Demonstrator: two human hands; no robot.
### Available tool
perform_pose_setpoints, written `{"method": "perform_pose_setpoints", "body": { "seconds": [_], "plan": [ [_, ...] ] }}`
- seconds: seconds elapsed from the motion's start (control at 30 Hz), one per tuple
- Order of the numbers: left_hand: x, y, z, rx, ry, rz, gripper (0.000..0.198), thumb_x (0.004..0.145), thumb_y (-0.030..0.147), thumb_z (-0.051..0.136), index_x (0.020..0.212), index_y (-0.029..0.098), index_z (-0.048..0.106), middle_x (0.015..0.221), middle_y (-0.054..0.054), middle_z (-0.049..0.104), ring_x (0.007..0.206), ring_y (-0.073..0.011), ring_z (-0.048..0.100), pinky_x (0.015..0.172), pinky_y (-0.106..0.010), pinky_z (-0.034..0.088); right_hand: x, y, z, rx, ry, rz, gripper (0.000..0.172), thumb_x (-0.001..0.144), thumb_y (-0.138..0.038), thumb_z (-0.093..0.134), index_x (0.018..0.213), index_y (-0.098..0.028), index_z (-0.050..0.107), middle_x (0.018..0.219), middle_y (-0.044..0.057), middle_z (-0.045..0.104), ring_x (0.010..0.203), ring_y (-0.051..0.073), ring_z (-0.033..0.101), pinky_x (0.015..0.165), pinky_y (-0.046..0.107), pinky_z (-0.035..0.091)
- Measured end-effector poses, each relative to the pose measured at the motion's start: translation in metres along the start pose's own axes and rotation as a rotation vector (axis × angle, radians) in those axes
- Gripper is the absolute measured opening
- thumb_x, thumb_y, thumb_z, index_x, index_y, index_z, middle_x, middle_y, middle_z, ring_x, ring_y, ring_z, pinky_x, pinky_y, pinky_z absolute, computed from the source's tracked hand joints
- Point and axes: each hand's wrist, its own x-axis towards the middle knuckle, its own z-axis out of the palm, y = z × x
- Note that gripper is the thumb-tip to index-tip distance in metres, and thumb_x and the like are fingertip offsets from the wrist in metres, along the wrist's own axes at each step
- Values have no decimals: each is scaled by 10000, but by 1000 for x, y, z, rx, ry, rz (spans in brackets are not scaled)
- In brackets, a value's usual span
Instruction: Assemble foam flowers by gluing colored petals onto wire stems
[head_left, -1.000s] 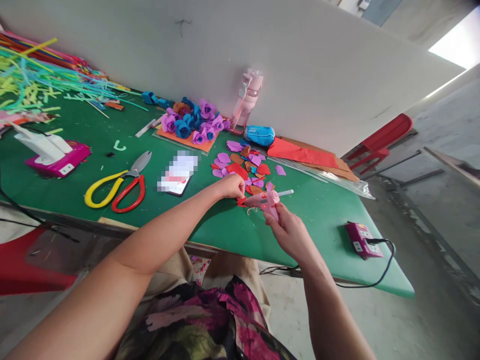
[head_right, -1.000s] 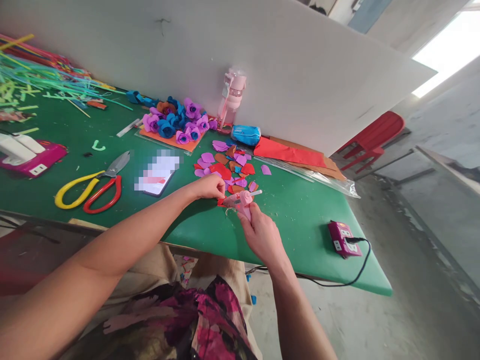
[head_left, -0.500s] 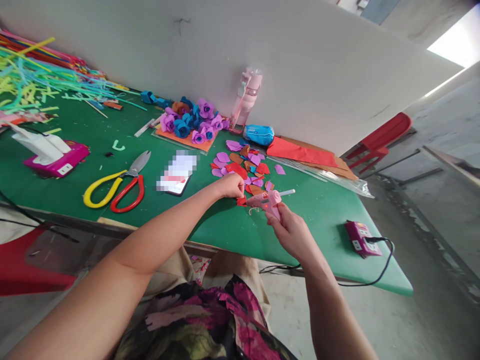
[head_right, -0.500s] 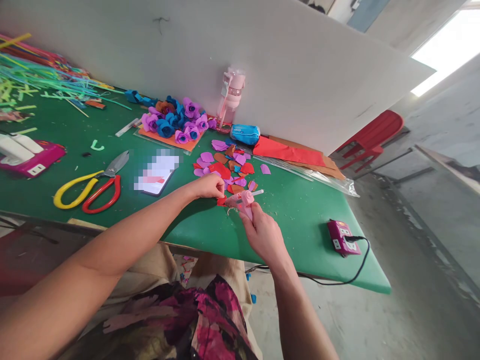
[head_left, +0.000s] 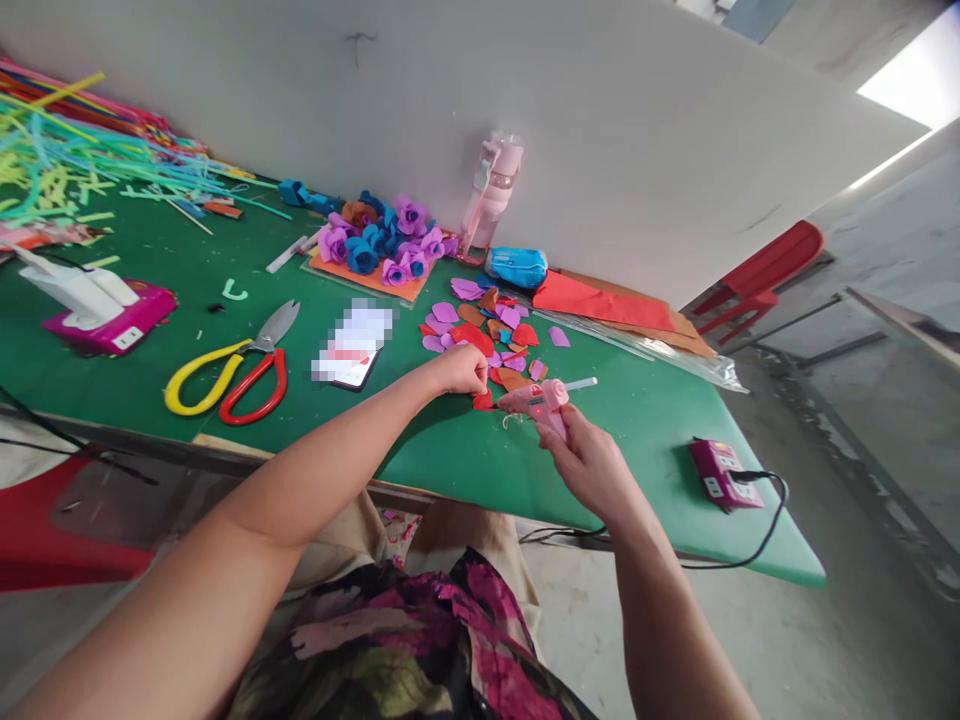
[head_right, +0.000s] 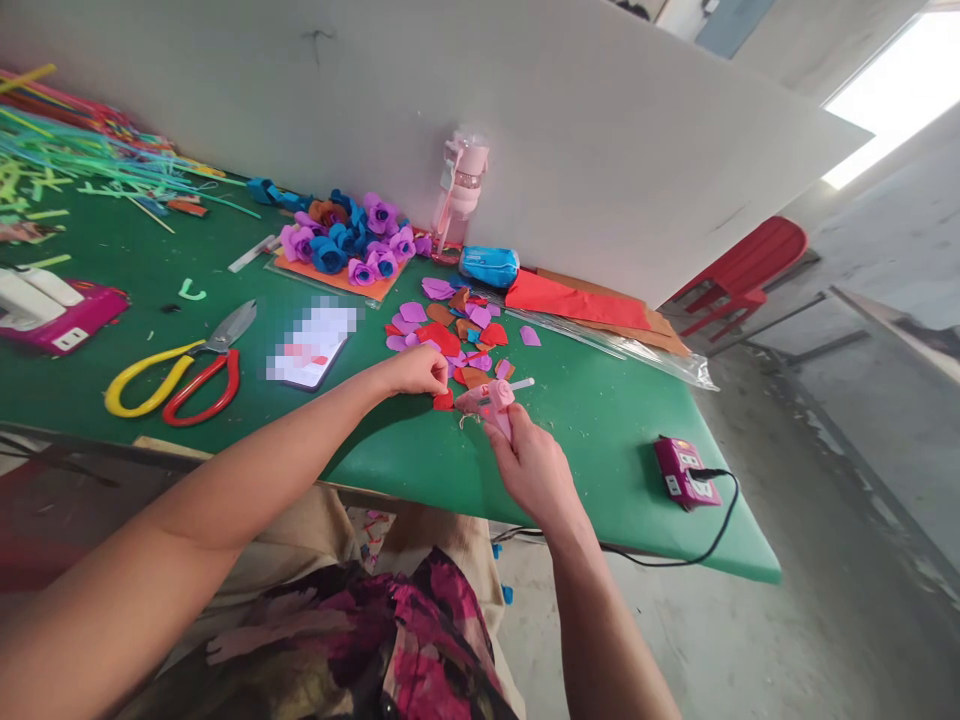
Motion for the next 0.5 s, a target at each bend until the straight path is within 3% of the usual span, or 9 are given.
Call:
{"method": "perform_pose_setpoints", "body": {
  "seconds": [0.23,0.5],
  "plan": [
    [1,-2,1,-15,3,11,70,543,67,598,506,125,607,480,14,565,503,-102,486,484,-219,328,-3,-5,-5,56,14,0,260,864,-427,369,823,-210,505,680,42,619,550,172,538,514,243,313],
    [0,-1,0,-77,-11,25,59,515,84,620,476,126,607,472,6,574,494,-100,475,479,-220,325,1,-11,6,48,0,-17,249,869,-418,377,837,-213,516,690,37,627,574,175,539,532,245,317]
  ]
}}
